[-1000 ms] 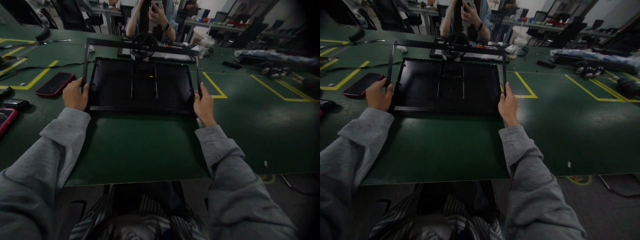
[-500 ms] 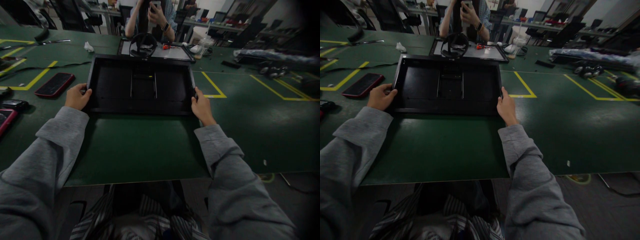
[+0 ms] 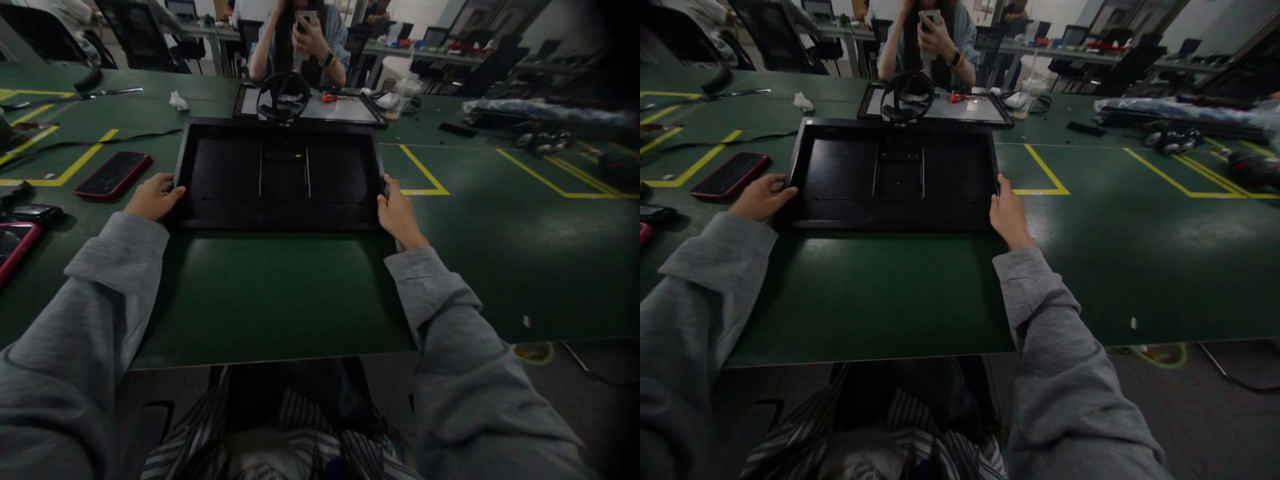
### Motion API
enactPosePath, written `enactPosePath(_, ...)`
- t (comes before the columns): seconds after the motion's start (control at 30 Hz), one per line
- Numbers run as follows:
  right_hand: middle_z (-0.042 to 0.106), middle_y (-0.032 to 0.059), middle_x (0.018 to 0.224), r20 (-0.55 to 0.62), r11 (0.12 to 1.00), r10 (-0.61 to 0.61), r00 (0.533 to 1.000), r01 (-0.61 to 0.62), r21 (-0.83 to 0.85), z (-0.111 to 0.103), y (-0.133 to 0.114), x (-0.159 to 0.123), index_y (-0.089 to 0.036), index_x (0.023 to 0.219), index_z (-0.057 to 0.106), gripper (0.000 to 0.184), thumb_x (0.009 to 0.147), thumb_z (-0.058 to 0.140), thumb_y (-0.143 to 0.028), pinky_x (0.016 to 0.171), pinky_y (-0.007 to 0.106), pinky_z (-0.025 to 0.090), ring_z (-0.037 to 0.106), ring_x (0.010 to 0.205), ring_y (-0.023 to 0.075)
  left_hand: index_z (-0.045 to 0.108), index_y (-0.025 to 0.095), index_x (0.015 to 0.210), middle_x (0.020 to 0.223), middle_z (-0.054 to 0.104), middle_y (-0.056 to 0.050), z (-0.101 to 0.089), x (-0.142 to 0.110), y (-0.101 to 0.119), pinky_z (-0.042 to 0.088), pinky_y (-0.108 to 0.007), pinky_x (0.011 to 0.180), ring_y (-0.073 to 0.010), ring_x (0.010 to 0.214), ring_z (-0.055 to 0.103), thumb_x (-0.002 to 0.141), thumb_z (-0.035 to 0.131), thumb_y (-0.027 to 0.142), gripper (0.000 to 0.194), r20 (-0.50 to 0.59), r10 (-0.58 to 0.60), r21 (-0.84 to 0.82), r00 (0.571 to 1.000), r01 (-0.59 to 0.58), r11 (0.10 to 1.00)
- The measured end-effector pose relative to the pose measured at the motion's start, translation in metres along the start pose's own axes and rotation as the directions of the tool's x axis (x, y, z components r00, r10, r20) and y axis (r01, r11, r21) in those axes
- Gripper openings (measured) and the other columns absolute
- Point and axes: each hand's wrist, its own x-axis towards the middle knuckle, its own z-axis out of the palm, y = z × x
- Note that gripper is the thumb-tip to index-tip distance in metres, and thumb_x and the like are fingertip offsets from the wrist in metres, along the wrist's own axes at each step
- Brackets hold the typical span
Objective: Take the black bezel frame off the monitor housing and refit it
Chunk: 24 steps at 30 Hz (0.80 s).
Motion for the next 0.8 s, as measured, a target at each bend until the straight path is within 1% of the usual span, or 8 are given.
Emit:
enactPosePath(0.1, 0.062, 0.0200, 0.145, 0.001, 1.000, 0.009, 1.000, -0.009, 0.009, 0.000, -0.001, -0.002, -0.014, 0.157, 0.041, 0.060, 0.100, 0.045, -0.032, 0.112, 0.063, 0.046, 0.060, 0.133, 0.0377, 0.056, 0.007, 0.147, 0.128, 0.073, -0.016, 0.009, -0.007, 0.006, 0.051, -0.041, 0.106, -0.0263, 0.117, 0.069, 0.098, 0.057, 0.035, 0.056, -0.113, -0.123, -0.040, 0.986, 0.120, 0.992)
enactPosePath(0.23, 0.061, 0.0222, 0.143, 0.009, 1.000, 0.014, 1.000, -0.013, -0.022, -0.006, -0.004, -0.003, -0.013, 0.155, 0.044, 0.059, 0.101, 0.045, -0.035, 0.112, 0.067, 0.043, 0.055, 0.136, 0.0403, 0.060, 0.009, 0.143, 0.130, 0.073, -0.012, 0.013, -0.016, 0.019, 0.049, -0.040, 0.109, -0.0256, 0.118, 0.068, 0.098, 0.056, 0.032, 0.050, -0.151, -0.095, -0.112, 0.984, 0.079, 0.991)
enactPosePath(0.33, 0.054, 0.0262, 0.147, -0.078, 0.993, 0.057, 0.995, -0.064, -0.099, -0.014, -0.018, -0.002, -0.011, 0.154, 0.046, 0.059, 0.101, 0.046, -0.039, 0.113, 0.071, 0.037, 0.043, 0.144, 0.0444, 0.062, 0.011, 0.143, 0.134, 0.071, -0.012, 0.016, -0.018, 0.032, 0.049, -0.039, 0.110, -0.0254, 0.120, 0.068, 0.097, 0.055, 0.031, 0.050, -0.153, -0.068, -0.146, 0.986, 0.045, 0.988)
enactPosePath(0.43, 0.047, 0.0245, 0.152, -0.147, 0.995, 0.038, 0.988, -0.052, -0.091, -0.016, -0.045, -0.004, -0.016, 0.156, 0.044, 0.059, 0.103, 0.042, -0.043, 0.114, 0.072, 0.034, 0.035, 0.147, 0.0454, 0.059, 0.012, 0.146, 0.137, 0.069, -0.015, 0.029, -0.017, 0.057, 0.048, -0.040, 0.111, -0.0268, 0.125, 0.066, 0.097, 0.054, 0.035, 0.055, -0.135, -0.034, -0.181, 0.990, 0.009, 0.983)
enactPosePath(0.53, 0.049, 0.0182, 0.151, -0.081, 0.996, -0.085, 0.993, 0.084, -0.023, -0.005, -0.080, -0.015, -0.025, 0.158, 0.043, 0.057, 0.106, 0.035, -0.047, 0.115, 0.070, 0.036, 0.036, 0.145, 0.0429, 0.050, 0.013, 0.154, 0.147, 0.062, -0.018, 0.050, -0.020, 0.099, 0.044, -0.047, 0.116, -0.0300, 0.135, 0.059, 0.101, 0.047, 0.046, 0.062, -0.044, 0.097, -0.257, 0.994, -0.105, 0.961)
enactPosePath(0.67, 0.052, 0.0148, 0.149, 0.057, 0.971, -0.237, 0.970, 0.235, 0.038, 0.018, -0.117, -0.039, -0.028, 0.159, 0.042, 0.060, 0.106, 0.033, -0.054, 0.117, 0.065, 0.038, 0.040, 0.143, 0.0393, 0.046, 0.031, 0.159, 0.165, 0.044, -0.009, 0.076, -0.033, 0.162, 0.025, -0.063, 0.124, -0.0366, 0.155, 0.034, 0.104, 0.032, 0.062, 0.065, 0.220, 0.371, -0.367, 0.902, -0.276, 0.888)
enactPosePath(0.73, 0.050, 0.0151, 0.152, 0.105, 0.963, -0.267, 0.958, 0.263, 0.055, 0.027, -0.125, -0.049, -0.029, 0.161, 0.038, 0.063, 0.105, 0.037, -0.056, 0.117, 0.066, 0.038, 0.039, 0.144, 0.0400, 0.050, 0.033, 0.156, 0.166, 0.043, -0.007, 0.084, -0.041, 0.183, 0.021, -0.065, 0.125, -0.0386, 0.154, 0.034, 0.103, 0.030, 0.066, 0.066, 0.249, 0.479, -0.415, 0.842, -0.354, 0.838)
enactPosePath(0.8, 0.047, 0.0154, 0.155, 0.150, 0.962, -0.273, 0.950, 0.267, 0.057, 0.032, -0.126, -0.054, -0.030, 0.164, 0.032, 0.068, 0.102, 0.046, -0.054, 0.117, 0.069, 0.036, 0.036, 0.146, 0.0425, 0.053, 0.030, 0.154, 0.164, 0.045, -0.008, 0.088, -0.047, 0.190, 0.022, -0.064, 0.126, -0.0370, 0.151, 0.039, 0.103, 0.027, 0.066, 0.068, 0.228, 0.538, -0.450, 0.812, -0.402, 0.797)
